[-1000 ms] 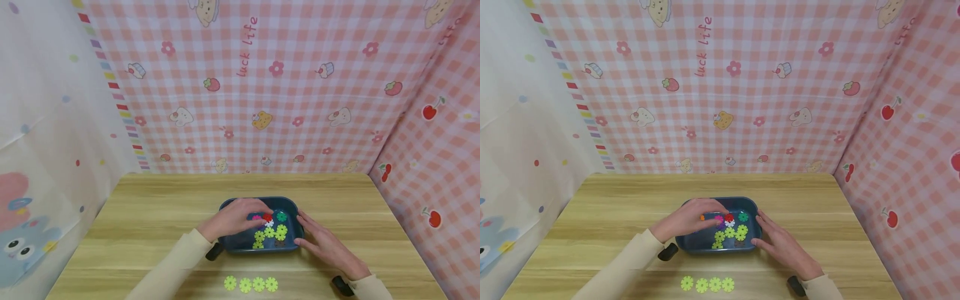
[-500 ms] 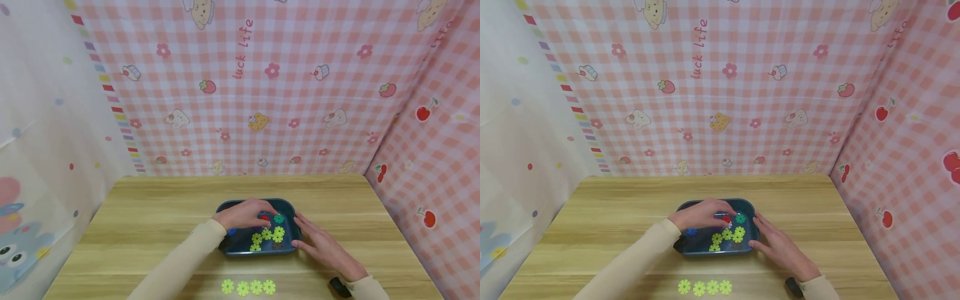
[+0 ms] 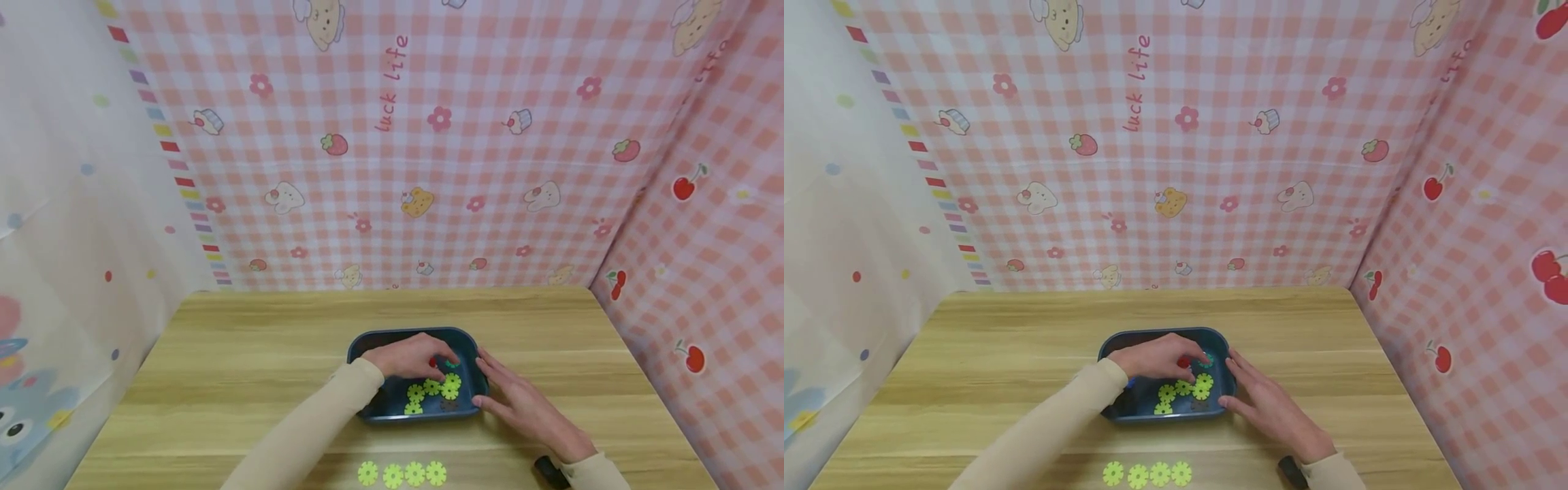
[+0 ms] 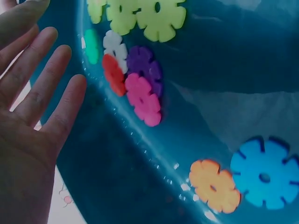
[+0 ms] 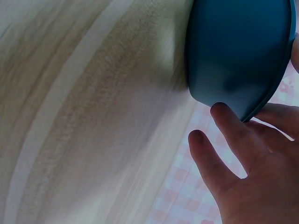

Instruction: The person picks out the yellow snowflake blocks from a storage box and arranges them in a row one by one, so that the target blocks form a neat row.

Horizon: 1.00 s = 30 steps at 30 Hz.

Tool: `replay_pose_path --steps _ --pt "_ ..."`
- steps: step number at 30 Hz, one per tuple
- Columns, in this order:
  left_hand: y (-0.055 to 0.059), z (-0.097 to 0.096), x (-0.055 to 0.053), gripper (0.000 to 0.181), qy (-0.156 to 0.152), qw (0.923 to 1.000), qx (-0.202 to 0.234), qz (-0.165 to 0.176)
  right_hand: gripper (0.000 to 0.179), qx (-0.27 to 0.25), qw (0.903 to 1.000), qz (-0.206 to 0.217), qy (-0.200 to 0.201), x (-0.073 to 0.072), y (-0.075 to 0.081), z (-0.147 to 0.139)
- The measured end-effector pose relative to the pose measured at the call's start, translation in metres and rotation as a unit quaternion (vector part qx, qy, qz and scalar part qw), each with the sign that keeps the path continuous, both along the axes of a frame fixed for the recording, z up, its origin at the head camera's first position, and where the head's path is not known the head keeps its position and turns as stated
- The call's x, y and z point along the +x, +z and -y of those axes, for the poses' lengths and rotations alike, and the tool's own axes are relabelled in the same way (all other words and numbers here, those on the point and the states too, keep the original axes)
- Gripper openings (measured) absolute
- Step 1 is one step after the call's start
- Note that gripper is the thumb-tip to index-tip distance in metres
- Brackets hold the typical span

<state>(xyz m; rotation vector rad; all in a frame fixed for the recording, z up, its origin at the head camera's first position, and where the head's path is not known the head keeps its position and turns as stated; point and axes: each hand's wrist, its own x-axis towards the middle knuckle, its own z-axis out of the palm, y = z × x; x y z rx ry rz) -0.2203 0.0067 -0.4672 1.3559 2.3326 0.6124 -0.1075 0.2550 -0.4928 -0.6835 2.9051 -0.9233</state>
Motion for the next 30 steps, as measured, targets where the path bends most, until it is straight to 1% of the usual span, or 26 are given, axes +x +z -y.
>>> replay_pose_path --steps 12,17,22,25,30 --pt "-0.016 -0.012 0.000 0.042 0.001 0.9997 -0.021 -0.011 0.069 -0.004 1.0000 -0.007 0.004 0.001 -0.001 0.001" --pt "-0.020 -0.015 0.000 0.042 0.004 0.9994 -0.030 -0.020 0.069 -0.006 1.0000 -0.006 0.002 0.000 -0.002 0.001" --pt "-0.023 -0.017 0.000 0.041 -0.002 0.9990 -0.036 -0.025 0.068 -0.006 1.0000 -0.001 0.000 0.000 -0.002 0.001" --pt "-0.026 -0.018 -0.001 0.041 -0.005 0.9984 -0.043 -0.037 0.068 -0.008 1.0000 -0.003 -0.001 0.000 -0.002 0.001" --pt "-0.027 -0.019 -0.002 0.040 -0.010 0.9972 -0.050 -0.054 0.069 -0.009 0.9999 -0.004 -0.003 -0.001 -0.002 0.001"
